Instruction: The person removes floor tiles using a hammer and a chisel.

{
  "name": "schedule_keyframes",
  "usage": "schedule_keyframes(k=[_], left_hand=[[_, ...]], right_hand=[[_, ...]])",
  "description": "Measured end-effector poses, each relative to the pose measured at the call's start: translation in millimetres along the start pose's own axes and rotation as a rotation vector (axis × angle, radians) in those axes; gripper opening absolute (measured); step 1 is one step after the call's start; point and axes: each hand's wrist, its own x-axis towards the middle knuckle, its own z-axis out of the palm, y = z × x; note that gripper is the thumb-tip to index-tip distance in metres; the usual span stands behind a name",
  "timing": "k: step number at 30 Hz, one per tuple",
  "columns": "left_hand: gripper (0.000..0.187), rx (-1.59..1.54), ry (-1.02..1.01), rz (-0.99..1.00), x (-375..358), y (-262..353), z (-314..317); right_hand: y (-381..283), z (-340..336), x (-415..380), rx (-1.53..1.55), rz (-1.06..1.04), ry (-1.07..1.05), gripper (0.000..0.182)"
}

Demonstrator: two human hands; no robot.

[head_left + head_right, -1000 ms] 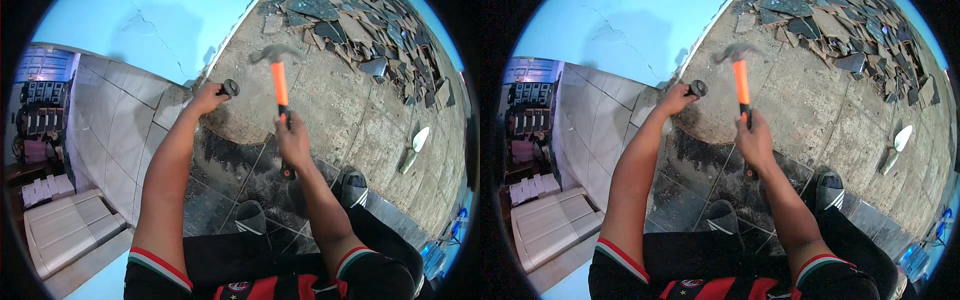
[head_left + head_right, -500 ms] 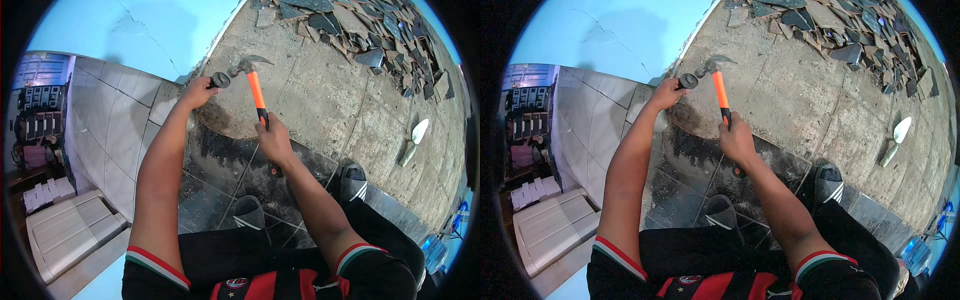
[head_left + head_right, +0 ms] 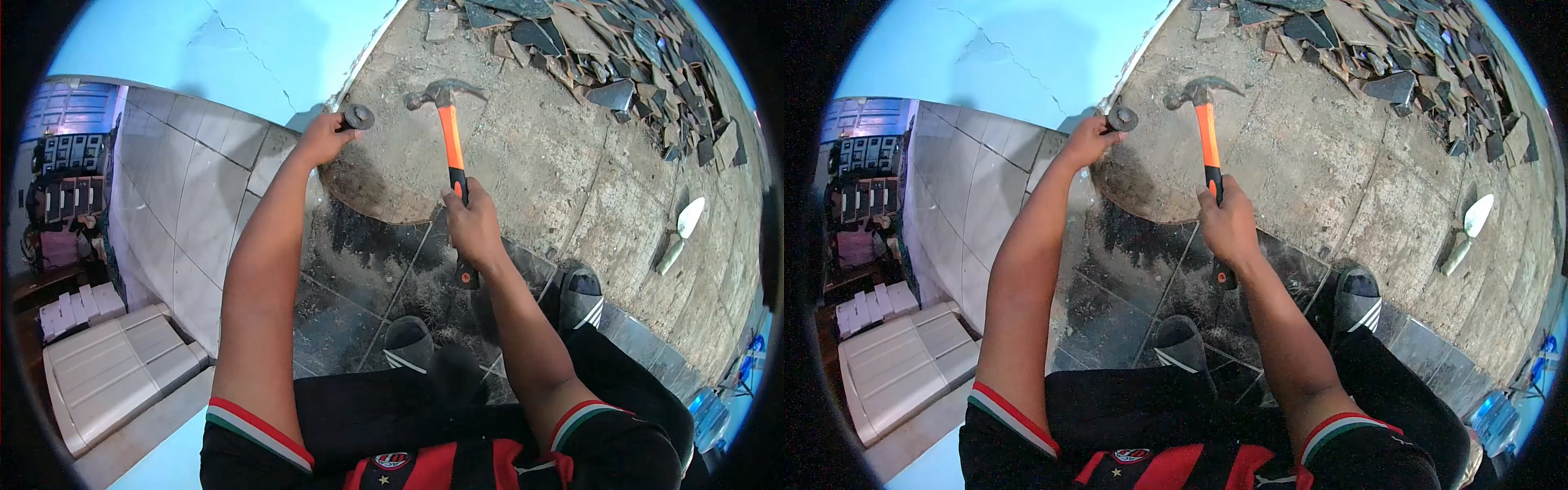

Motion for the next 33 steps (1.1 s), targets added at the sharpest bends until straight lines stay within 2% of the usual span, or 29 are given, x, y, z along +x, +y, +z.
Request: schedule_keyframes(k=[4,7,10,13,16,19,22,25,27,30,33], left_hand=[[0.031,-0.095,0.002,0.071,7.2,-6.4,1.1],[0.030,-0.011,-0.026,-0.022,7.5,-6.6,0.7],[0.035,-0.043,-0.040,-0.012,9.1,-11.9,5.0],[0.036,0.069,-0.026,-0.044,13.1,-17.0,4.4],[0.037,-0.039,-0.021,0.038,12.0,-21.9,3.7],[0.037,0.018,-0.027,0.049,18.9,-30.8,7.8],[0.035,0.003,0.055,0.080,7.8,-15.4,5.1],[0.035,0.089,-0.032,0.057,2.7,5.7,-5.0],[0.035,0.077,-0.048,-0.005,5.4,-1.3,1.1],[0.034,0.005,-0.004,0.030,14.5,-16.1,9.6],[0.034,0.012,0.054,0.051,8.7,-19.4,12.6]], right_hand=[[-23.4,-5.6,1.9,0.028,-0.050,0.063,0.029],[-29.0,10.2,0.8,0.138,-0.071,0.140,0.030],[-18.4,33.9,4.7,-0.119,-0.153,0.097,0.031],[-13.8,33.0,19.0,-0.141,-0.139,-0.076,0.033],[-26.9,8.1,23.9,-0.154,-0.175,-0.006,0.030],[-60.4,-18.3,20.4,0.141,-0.129,0.165,0.025],[-85.1,-25.9,16.0,0.495,-0.212,0.328,0.021],[-48.0,12.3,28.2,0.347,-0.196,0.459,0.024],[-14.8,48.9,20.8,-0.162,-0.268,0.279,0.027],[-26.3,39.1,32.7,-0.215,-0.129,-0.066,0.030],[-23.0,26.2,29.6,-0.195,-0.079,-0.060,0.031]])
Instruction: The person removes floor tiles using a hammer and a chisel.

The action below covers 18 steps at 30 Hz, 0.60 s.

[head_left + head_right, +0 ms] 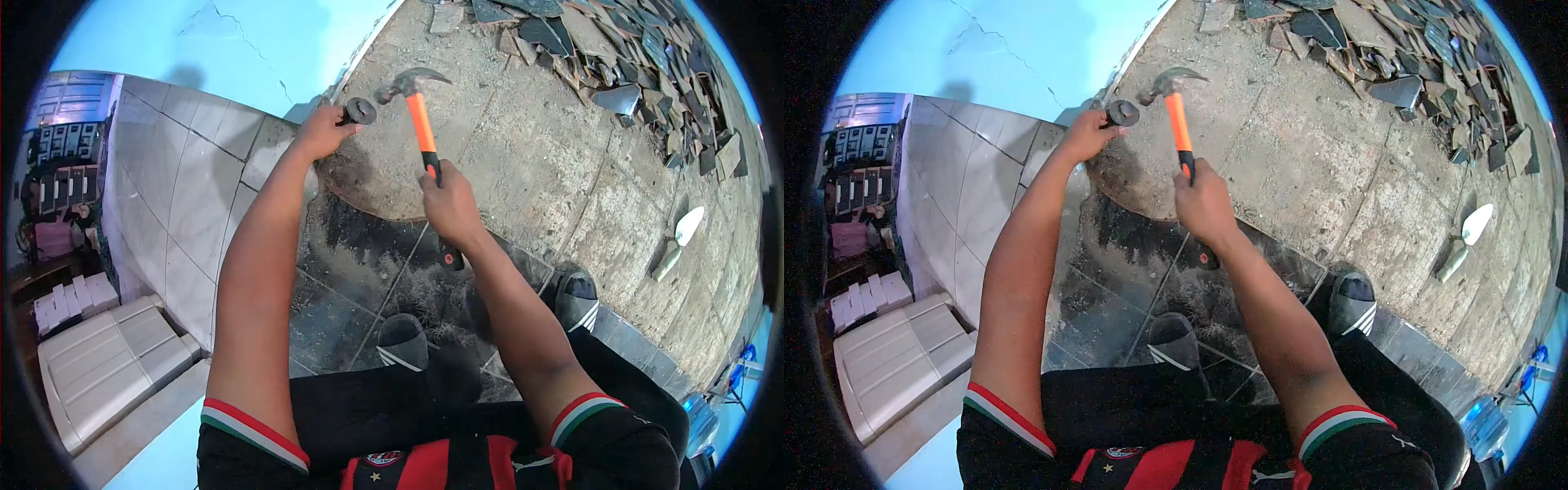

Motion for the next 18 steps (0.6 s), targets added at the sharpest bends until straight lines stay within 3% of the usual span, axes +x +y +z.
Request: schedule_keyframes(k=[4,5,7,15,18], left_hand=[[0.036,0.128,-0.009,0.060,-25.4,32.9,-2.2],[0.038,-0.008,-0.035,0.029,-32.0,44.6,-0.2],[0.039,0.030,-0.068,-0.006,-31.1,52.2,4.4],[0.038,0.089,-0.034,0.012,-27.6,38.1,11.5],[0.038,0.199,-0.125,-0.087,-23.9,47.9,11.1]], right_hand=[[25.9,-9.8,-11.9,0.112,0.066,0.079,0.030],[30.4,-12.0,-11.6,0.150,0.090,0.084,0.030],[32.4,-19.6,-10.5,0.151,0.119,0.083,0.029],[26.4,-31.1,-14.4,0.192,0.092,0.073,0.029],[1.7,-50.8,-20.3,0.324,0.166,0.046,0.029]])
